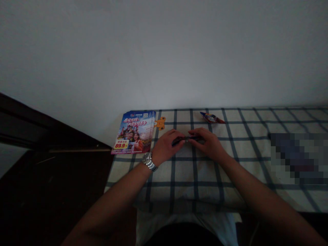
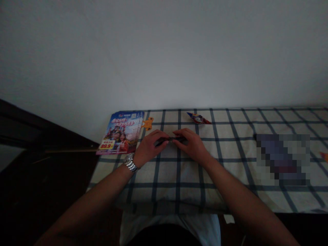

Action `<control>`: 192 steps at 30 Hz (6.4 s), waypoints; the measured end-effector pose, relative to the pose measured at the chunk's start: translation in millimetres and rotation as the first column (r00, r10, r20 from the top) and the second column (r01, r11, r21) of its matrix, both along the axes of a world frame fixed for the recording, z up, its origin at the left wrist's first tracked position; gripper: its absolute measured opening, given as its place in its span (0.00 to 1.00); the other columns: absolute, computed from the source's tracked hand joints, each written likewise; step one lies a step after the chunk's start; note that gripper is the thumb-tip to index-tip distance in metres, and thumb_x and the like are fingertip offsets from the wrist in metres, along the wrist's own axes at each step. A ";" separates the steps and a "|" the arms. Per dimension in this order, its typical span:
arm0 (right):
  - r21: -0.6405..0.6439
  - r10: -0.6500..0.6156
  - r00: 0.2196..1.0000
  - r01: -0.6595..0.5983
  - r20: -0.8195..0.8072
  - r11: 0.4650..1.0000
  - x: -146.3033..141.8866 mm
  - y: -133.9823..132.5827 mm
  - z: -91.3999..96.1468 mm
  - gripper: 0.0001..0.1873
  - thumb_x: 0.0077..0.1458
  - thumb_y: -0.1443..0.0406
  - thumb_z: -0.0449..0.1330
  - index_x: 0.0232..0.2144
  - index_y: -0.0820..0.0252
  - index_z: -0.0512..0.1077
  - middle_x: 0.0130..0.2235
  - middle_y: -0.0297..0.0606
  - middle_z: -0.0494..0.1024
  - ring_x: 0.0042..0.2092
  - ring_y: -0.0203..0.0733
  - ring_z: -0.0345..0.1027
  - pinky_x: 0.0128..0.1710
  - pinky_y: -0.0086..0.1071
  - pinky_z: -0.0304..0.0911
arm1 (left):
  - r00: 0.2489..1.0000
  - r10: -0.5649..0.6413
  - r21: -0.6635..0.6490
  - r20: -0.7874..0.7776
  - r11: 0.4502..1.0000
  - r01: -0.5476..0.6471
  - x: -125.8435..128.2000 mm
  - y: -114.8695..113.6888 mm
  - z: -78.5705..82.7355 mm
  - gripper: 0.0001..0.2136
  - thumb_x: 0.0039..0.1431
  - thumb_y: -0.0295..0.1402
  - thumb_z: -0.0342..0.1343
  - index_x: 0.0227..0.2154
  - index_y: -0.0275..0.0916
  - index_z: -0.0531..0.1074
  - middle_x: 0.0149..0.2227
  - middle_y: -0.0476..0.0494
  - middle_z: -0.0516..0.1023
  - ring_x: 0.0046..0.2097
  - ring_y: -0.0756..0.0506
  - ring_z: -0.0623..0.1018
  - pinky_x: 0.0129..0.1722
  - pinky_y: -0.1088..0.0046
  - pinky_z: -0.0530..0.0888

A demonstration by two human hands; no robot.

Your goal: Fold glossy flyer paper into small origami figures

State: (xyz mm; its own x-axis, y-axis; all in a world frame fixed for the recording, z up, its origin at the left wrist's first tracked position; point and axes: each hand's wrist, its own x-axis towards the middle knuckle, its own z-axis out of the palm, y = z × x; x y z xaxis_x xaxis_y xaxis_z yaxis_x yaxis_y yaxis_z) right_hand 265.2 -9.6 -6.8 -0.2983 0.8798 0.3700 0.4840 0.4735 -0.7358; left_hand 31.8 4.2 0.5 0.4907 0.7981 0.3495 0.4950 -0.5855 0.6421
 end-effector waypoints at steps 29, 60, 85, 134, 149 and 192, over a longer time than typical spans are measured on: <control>0.039 0.006 0.996 -0.009 0.089 0.999 -1.0 0.7 0.6 0.04 0.65 0.63 0.61 0.40 0.54 0.76 0.38 0.39 0.81 0.40 0.45 0.76 0.40 0.38 0.71 | 0.999 0.009 -0.014 -0.051 1.000 -0.009 0.4 0.2 0.4 0.06 0.69 0.36 0.57 0.40 0.42 0.78 0.38 0.48 0.79 0.41 0.47 0.78 0.42 0.69 0.73; 0.178 0.029 0.941 -0.094 0.336 0.980 5.8 8.0 -5.4 0.10 0.59 0.61 0.68 0.44 0.52 0.79 0.45 0.43 0.79 0.48 0.53 0.72 0.50 0.48 0.67 | 0.962 -0.072 0.170 -0.264 0.978 0.120 -0.5 7.4 -13.5 0.11 0.68 0.35 0.59 0.50 0.43 0.78 0.51 0.43 0.78 0.52 0.41 0.75 0.55 0.58 0.71; -0.040 -0.100 0.992 0.103 0.079 0.994 1.0 -2.0 8.5 0.07 0.63 0.59 0.63 0.40 0.55 0.76 0.36 0.37 0.81 0.35 0.42 0.74 0.35 0.35 0.70 | 0.977 0.113 0.136 -0.183 0.987 -0.089 4.1 0.1 -2.4 0.09 0.70 0.38 0.57 0.45 0.45 0.80 0.45 0.48 0.81 0.47 0.46 0.79 0.47 0.69 0.75; -0.365 -0.098 0.933 -0.038 -0.347 0.930 -13.2 -6.3 -1.7 0.13 0.59 0.59 0.65 0.45 0.52 0.71 0.44 0.38 0.82 0.46 0.48 0.81 0.51 0.45 0.77 | 0.974 0.141 -0.078 0.178 0.989 -0.129 11.9 -8.1 -0.8 0.05 0.65 0.30 0.59 0.41 0.42 0.78 0.40 0.46 0.81 0.41 0.48 0.81 0.41 0.72 0.79; -0.338 -0.064 0.939 -0.057 -0.338 0.939 -18.0 -7.7 0.1 0.17 0.59 0.53 0.67 0.45 0.52 0.70 0.44 0.38 0.80 0.45 0.45 0.78 0.49 0.42 0.77 | 0.981 0.115 -0.051 0.155 0.993 -0.109 13.9 -11.8 3.9 0.03 0.63 0.30 0.61 0.39 0.41 0.76 0.38 0.47 0.76 0.37 0.50 0.78 0.37 0.76 0.79; -0.335 -0.041 0.961 -0.055 -0.272 0.941 -21.6 -10.3 1.4 0.17 0.60 0.59 0.63 0.50 0.52 0.71 0.45 0.40 0.81 0.47 0.47 0.79 0.49 0.43 0.77 | 0.974 0.186 0.039 0.130 0.980 -0.193 14.7 -13.3 6.0 0.04 0.62 0.27 0.59 0.33 0.40 0.69 0.35 0.50 0.72 0.35 0.51 0.75 0.35 0.76 0.74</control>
